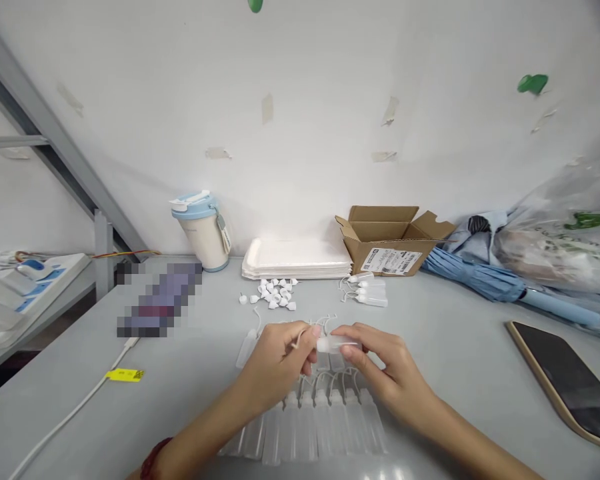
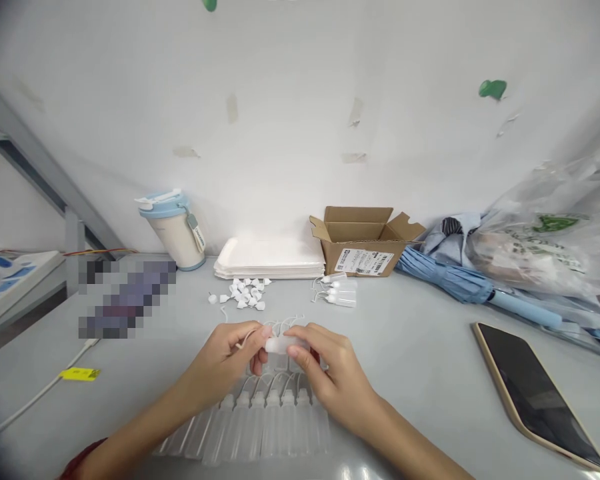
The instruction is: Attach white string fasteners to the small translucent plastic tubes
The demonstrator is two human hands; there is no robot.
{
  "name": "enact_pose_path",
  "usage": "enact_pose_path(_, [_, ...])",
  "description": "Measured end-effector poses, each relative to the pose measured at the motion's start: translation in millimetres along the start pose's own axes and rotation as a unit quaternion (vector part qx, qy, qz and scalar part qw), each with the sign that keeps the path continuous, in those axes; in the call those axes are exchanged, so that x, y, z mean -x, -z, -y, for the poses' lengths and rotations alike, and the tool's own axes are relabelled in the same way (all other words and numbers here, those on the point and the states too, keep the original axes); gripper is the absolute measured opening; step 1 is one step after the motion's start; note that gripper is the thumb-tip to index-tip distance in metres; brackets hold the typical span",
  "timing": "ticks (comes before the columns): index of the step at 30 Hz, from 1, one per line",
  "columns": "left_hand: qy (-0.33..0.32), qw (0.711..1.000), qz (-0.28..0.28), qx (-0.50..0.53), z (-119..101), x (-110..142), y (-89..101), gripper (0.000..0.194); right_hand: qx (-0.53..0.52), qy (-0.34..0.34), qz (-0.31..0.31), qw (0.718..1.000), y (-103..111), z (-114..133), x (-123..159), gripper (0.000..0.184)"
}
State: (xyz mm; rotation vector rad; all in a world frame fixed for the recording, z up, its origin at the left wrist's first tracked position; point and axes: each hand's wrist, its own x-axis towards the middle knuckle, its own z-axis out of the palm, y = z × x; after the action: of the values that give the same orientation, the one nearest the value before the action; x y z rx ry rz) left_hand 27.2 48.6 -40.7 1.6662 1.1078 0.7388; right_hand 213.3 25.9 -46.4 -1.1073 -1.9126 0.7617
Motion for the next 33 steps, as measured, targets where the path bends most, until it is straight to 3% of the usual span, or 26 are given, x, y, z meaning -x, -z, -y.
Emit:
enact_pose_path(4, [0.001,0.999,-0.004,0.046,0.4,-2.9,1.8,0.044,0.060,0.079,-0.051,0.994,0.4,-1.7,2.5,0.022])
enact_pose_path(10, [0.013,0.992,-0.059,0.110,4.9,-15.5,12.2,0.038,0.110,0.078,-0.074,0.988,7.7,-10.3,-3.0,0.022])
enact_pose_path(14, [0.012,0.986,-0.162,0.035,27.1,-31.6,42.7,0.039,0.186,0.037,-0.059,0.980,26.3,-36.3,-15.0,0.026])
enact_pose_path(17, [0.008,0.962,-0.233,-0.144,44.6,-40.2,73.0,0.038,0.248,-0.042,-0.018,0.968,43.9,-58.6,-22.3,0.028])
enact_pose_path(19, [0.010,0.932,-0.233,-0.279,50.7,-41.6,90.1,0.037,0.283,-0.082,0.007,0.956,52.2,-68.4,-24.2,0.028])
enact_pose_path(23, [-0.001,0.904,-0.250,-0.347,52.5,-37.6,109.4,0.032,0.389,-0.092,0.015,0.917,54.5,-75.8,-23.7,0.025])
enact_pose_path(27, [-0.007,0.900,-0.223,-0.375,57.1,-33.8,116.4,0.024,0.452,-0.118,0.013,0.884,51.2,-77.5,-24.1,0.022])
enact_pose_path(33, [-0.001,0.911,-0.147,-0.385,65.4,-32.8,115.4,0.025,0.467,-0.139,0.020,0.873,55.0,-75.4,-25.7,0.021])
